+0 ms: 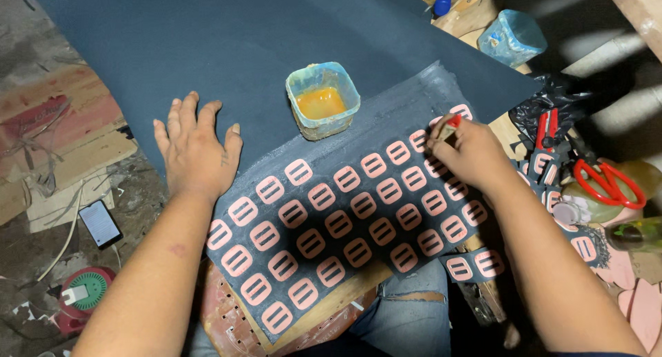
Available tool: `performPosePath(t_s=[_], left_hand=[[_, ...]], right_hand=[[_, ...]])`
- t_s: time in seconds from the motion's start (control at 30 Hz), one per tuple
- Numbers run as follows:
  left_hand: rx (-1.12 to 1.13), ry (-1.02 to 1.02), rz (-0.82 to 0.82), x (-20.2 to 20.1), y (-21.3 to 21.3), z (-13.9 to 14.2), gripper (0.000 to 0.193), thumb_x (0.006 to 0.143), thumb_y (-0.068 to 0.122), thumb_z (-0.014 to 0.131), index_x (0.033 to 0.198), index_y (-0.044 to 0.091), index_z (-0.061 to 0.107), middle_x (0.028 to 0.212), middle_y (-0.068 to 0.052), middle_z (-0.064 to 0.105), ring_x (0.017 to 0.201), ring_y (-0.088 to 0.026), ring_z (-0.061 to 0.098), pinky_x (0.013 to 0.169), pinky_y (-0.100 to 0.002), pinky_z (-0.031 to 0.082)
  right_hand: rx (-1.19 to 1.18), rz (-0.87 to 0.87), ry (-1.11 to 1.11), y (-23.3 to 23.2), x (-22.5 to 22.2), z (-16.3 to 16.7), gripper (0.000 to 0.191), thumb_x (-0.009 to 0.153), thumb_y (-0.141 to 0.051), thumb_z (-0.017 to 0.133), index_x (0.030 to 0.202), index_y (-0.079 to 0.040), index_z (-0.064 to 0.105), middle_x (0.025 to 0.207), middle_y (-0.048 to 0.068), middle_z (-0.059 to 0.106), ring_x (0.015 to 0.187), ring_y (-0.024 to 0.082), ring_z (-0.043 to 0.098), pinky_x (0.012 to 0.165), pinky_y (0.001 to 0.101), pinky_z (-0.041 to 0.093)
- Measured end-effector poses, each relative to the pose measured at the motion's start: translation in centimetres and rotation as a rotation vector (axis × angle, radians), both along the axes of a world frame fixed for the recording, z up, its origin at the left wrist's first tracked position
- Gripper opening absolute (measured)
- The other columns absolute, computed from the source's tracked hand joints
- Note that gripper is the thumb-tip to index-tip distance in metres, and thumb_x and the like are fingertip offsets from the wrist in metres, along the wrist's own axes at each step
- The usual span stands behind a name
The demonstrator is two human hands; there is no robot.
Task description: The person paints pink rectangular shapes on a dark sheet of material using a small brush and orange paint. They repeatedly dip the brush into a small container and apply paint to each shape in a grid pattern.
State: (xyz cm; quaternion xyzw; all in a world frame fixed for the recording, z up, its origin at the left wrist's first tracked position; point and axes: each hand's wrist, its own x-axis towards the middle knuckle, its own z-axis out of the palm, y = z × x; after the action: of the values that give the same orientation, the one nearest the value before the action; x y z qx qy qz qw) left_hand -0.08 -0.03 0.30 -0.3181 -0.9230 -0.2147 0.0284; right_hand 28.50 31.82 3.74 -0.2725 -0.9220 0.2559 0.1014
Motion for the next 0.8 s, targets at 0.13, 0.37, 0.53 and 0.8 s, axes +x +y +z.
performPosePath(t_s=[0.13, 0.37, 0.53, 0.8], left_hand=[[-0.015, 0.008, -0.005, 0.0, 0.0, -0.1, 0.053, 0.098, 0.040, 0.056, 0.142, 0.012, 0.056, 0.159, -0.019, 0.036, 0.151, -0.037, 0.023, 0.122, -0.058, 0.008], [0.000, -0.003, 0.005, -0.1, 0.0, 0.0, 0.053, 0.096, 0.039, 0.057, 0.141, 0.012, 0.058, 0.159, -0.019, 0.037, 0.152, -0.037, 0.023, 0.122, -0.058, 0.008], [0.012, 0.012, -0.005, 0.0, -0.1, -0.1, 0.052, 0.097, 0.039, 0.058, 0.141, 0.011, 0.058, 0.159, -0.019, 0.038, 0.152, -0.038, 0.024, 0.122, -0.059, 0.010], [0.016, 0.016, -0.004, 0.0, -0.1, -0.2, 0.052, 0.097, 0.039, 0.058, 0.141, 0.012, 0.058, 0.159, -0.019, 0.038, 0.151, -0.038, 0.024, 0.122, -0.059, 0.010]], right_hand=[[-0.369, -0.100, -0.045, 0.6, 0.7, 0.2, 0.013, 0.090, -0.010, 0.070, 0.101, -0.005, 0.074, 0.086, 0.009, 0.073, 0.073, 0.019, 0.064, 0.067, 0.0356, 0.051], [-0.418, -0.089, 0.087, 0.5, 1.2, -0.4, 0.011, 0.087, -0.011, 0.071, 0.097, -0.006, 0.073, 0.094, 0.000, 0.076, 0.084, 0.009, 0.067, 0.074, 0.0246, 0.053], [-0.401, -0.259, 0.018, 1.0, 1.2, -0.4, 0.013, 0.094, -0.008, 0.070, 0.106, -0.004, 0.074, 0.090, 0.012, 0.073, 0.071, 0.023, 0.061, 0.063, 0.0374, 0.047], [-0.107, -0.239, 0.025, 0.7, 0.6, -1.0, 0.015, 0.090, -0.012, 0.073, 0.101, -0.002, 0.072, 0.082, 0.007, 0.073, 0.071, 0.014, 0.068, 0.069, 0.0296, 0.053]])
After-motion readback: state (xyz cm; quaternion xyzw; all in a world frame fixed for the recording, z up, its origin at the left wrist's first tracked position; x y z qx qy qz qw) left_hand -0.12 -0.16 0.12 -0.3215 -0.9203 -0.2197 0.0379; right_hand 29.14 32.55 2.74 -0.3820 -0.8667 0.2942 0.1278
